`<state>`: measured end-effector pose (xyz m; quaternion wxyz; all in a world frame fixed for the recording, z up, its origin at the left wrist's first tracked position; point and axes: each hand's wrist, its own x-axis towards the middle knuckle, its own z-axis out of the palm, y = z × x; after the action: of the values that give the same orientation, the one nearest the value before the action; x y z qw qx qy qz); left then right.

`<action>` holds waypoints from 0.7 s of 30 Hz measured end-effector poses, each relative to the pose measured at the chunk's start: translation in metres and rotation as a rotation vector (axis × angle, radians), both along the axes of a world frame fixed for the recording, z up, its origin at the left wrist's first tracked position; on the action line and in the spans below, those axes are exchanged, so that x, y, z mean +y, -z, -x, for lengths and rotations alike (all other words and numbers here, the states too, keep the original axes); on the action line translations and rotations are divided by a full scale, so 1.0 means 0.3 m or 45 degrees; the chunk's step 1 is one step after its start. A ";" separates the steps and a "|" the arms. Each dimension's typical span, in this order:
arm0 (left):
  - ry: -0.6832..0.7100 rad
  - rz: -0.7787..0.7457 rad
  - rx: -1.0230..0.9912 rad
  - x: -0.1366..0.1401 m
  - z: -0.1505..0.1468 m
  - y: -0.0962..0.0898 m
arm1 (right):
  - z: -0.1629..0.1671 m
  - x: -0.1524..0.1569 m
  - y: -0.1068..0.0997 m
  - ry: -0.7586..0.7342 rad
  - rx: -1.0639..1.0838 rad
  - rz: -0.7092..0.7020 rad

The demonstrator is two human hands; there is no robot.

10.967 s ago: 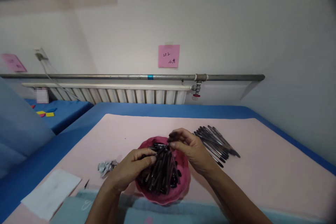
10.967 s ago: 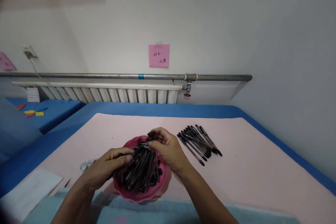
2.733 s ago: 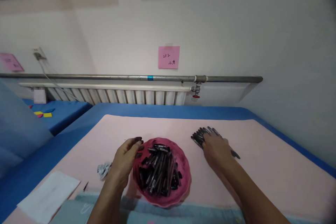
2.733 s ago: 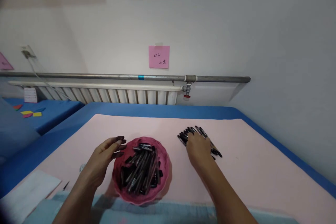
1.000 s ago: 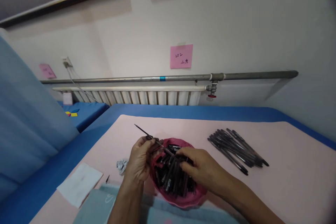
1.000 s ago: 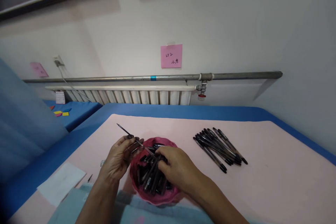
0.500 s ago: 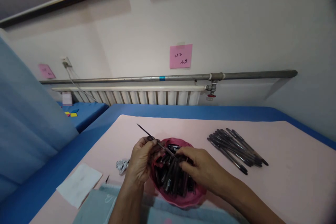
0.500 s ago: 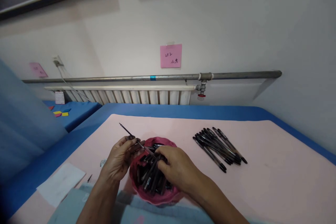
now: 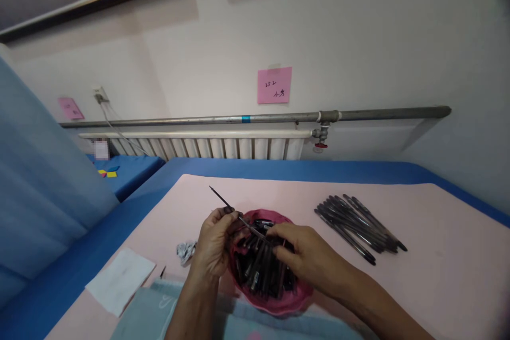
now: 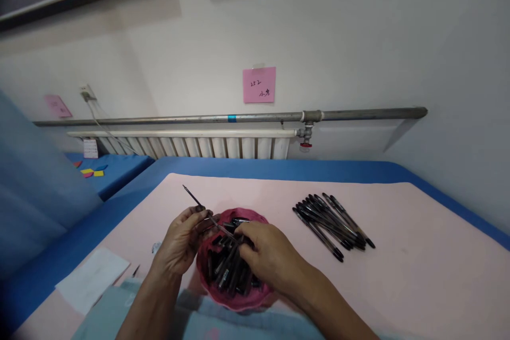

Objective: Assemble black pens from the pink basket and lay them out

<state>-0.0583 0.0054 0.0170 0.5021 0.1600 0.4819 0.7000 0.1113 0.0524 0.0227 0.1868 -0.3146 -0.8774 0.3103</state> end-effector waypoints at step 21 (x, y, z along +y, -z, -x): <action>0.012 -0.029 0.057 -0.005 -0.005 -0.007 | 0.013 -0.018 -0.002 0.083 0.090 0.333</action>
<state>-0.0569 0.0038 0.0192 0.4925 0.1837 0.4842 0.6995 0.1076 0.0470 0.0232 0.1850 -0.3536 -0.8115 0.4268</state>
